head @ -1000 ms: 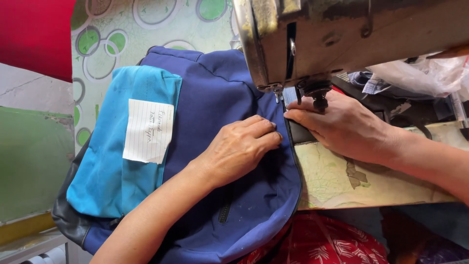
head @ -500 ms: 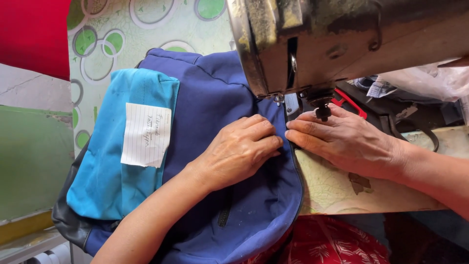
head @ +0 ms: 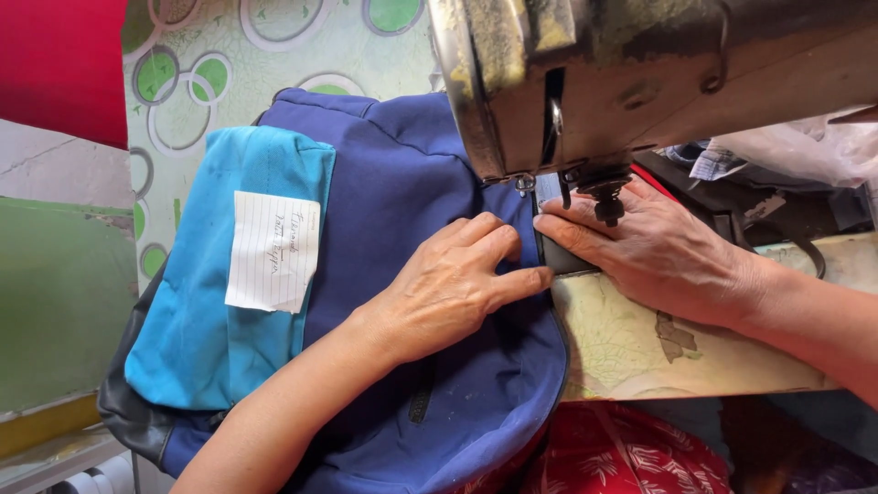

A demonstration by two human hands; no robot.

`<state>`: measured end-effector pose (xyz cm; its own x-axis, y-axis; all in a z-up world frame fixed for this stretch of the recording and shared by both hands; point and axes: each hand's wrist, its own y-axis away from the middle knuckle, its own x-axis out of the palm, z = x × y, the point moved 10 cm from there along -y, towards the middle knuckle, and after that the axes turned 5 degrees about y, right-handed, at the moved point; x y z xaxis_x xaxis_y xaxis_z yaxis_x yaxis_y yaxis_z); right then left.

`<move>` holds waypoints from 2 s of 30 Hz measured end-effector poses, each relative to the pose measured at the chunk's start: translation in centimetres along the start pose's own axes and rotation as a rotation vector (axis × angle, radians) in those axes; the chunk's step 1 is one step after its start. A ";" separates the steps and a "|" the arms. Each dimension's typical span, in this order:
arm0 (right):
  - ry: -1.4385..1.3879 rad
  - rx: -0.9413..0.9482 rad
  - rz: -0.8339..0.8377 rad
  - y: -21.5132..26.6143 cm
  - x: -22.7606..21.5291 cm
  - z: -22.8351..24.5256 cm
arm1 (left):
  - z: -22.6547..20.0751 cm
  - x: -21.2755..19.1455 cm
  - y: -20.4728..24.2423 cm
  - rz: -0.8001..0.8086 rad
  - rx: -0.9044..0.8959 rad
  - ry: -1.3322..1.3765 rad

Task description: The person sews a blue backpack using a sewing machine. They align the fabric and guide it through the machine, then turn the backpack over and check the inside of a zippered compartment.

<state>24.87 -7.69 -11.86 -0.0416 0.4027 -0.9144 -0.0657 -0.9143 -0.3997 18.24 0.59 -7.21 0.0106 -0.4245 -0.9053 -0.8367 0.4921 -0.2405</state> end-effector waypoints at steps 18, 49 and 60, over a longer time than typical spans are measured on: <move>-0.046 -0.086 0.116 0.1 -0.7 1.1 | -0.7 -0.8 0.3 -0.103 -0.023 -0.016; -0.326 -0.028 -0.059 -3.0 -2.9 0.1 | -2.0 0.5 -0.2 -0.008 0.048 -0.197; -0.213 -0.080 0.015 -3.1 -1.2 -0.1 | -1.6 0.2 -0.1 -0.026 -0.033 -0.132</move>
<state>25.17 -5.34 -9.55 -0.2517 0.3810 -0.8897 0.0153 -0.9176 -0.3972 17.44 -0.76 -6.77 0.1027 -0.3319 -0.9377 -0.8526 0.4562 -0.2548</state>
